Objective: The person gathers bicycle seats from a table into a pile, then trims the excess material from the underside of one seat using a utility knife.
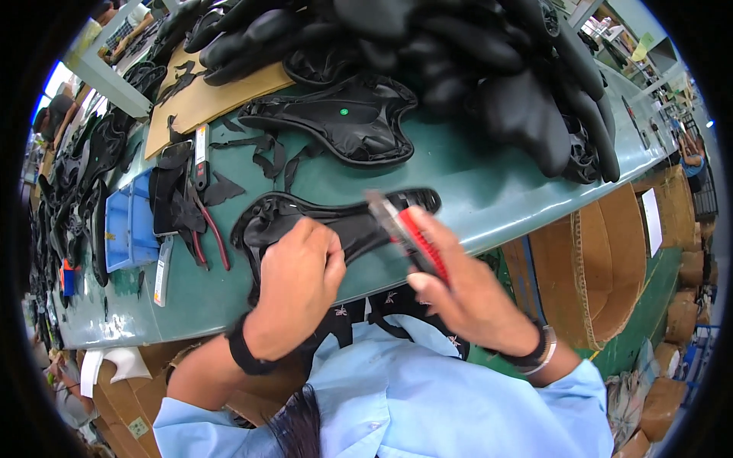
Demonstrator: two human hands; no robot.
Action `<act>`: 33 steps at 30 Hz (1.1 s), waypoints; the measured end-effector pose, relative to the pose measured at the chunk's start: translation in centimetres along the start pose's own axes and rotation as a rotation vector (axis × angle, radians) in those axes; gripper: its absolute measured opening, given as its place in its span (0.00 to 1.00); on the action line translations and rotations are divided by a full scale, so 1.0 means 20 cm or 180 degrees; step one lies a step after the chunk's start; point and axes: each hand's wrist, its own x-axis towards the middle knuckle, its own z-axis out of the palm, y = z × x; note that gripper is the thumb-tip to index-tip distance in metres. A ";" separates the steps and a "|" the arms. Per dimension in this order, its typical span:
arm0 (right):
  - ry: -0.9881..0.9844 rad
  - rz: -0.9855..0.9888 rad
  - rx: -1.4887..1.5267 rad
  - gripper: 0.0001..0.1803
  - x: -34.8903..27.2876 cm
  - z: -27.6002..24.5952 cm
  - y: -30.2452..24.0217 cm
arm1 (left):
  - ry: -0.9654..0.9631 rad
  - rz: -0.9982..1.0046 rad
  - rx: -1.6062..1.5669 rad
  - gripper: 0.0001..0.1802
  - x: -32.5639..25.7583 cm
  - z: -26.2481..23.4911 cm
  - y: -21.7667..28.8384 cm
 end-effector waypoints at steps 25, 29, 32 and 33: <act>-0.0249 0.0530 -0.0420 0.36 -0.03 0.35 -0.06 | -0.1578 -0.0162 -0.1770 0.07 0.26 -0.06 -0.21; -0.0432 0.0616 -0.0878 0.37 -0.06 0.36 -0.12 | -0.1700 -0.0369 -0.1902 0.08 0.26 -0.09 -0.21; -0.0676 0.0421 -0.0858 0.37 -0.12 0.38 -0.13 | -0.0970 -0.0931 -0.4043 0.08 0.28 -0.10 -0.25; -0.0707 0.0466 -0.0949 0.37 -0.12 0.36 -0.13 | -0.0711 -0.0760 -0.3939 0.09 0.28 -0.08 -0.26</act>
